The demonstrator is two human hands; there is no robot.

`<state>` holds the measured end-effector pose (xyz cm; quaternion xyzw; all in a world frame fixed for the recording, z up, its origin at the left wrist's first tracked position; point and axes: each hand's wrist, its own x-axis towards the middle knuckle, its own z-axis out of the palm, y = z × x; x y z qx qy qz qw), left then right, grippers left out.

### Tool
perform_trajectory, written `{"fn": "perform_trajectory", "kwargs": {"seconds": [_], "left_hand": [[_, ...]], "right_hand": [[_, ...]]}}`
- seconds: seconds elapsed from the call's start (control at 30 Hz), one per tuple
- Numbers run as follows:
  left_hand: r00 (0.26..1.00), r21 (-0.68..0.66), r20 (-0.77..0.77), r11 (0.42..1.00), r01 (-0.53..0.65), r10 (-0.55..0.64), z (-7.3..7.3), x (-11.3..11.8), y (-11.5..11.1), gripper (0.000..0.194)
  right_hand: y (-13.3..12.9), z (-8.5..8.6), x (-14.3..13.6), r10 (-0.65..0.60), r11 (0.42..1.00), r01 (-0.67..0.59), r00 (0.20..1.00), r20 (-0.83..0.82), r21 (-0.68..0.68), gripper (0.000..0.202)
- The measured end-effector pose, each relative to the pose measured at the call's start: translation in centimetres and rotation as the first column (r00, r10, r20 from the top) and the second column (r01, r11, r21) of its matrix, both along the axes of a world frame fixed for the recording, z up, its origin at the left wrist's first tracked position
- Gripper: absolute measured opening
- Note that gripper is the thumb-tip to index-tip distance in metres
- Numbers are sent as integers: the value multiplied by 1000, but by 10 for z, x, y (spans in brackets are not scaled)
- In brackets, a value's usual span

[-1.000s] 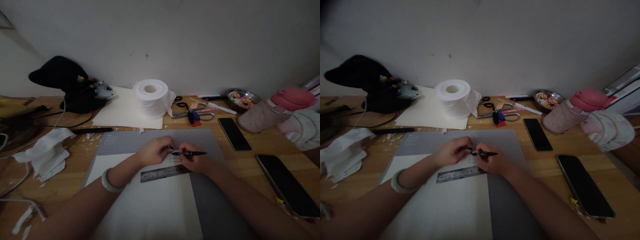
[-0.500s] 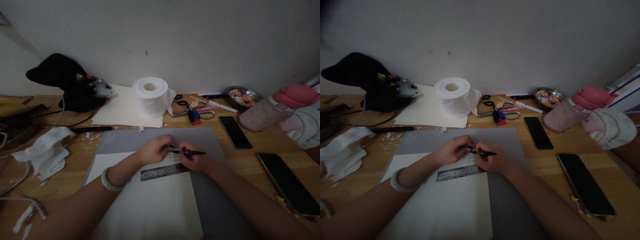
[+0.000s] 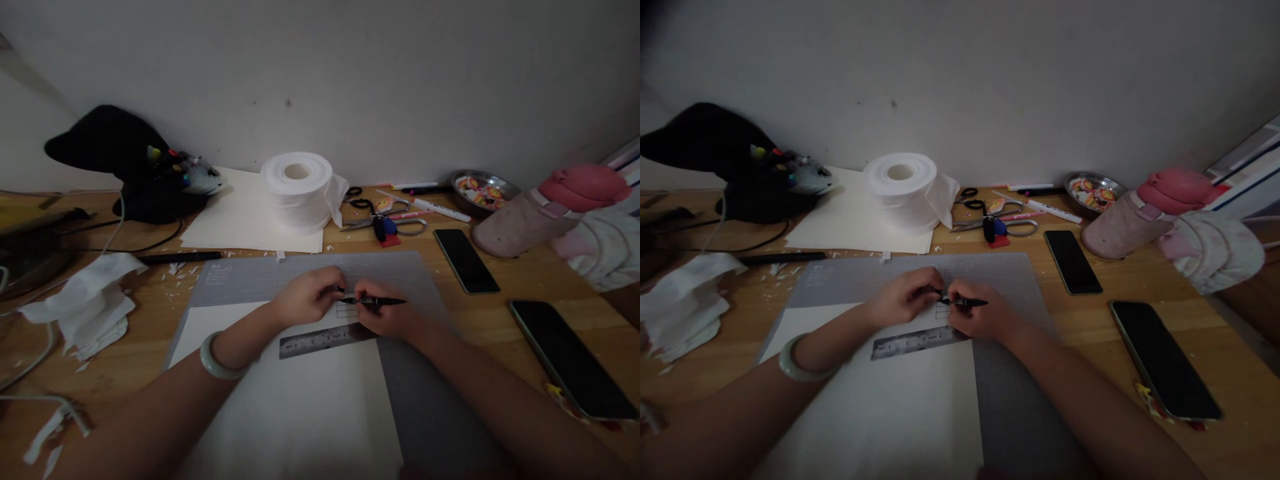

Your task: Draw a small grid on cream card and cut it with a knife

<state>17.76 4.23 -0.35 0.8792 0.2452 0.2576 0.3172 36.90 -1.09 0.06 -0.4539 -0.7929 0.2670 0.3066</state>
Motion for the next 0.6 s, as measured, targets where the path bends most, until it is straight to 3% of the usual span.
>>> {"fn": "perform_trajectory", "kwargs": {"seconds": [0.6], "left_hand": [[1000,-17,22,1000,18,-18,1,1,0,7]], "right_hand": [[7,-4,-1,-146,982,129,981,-124,-138,7]]}}
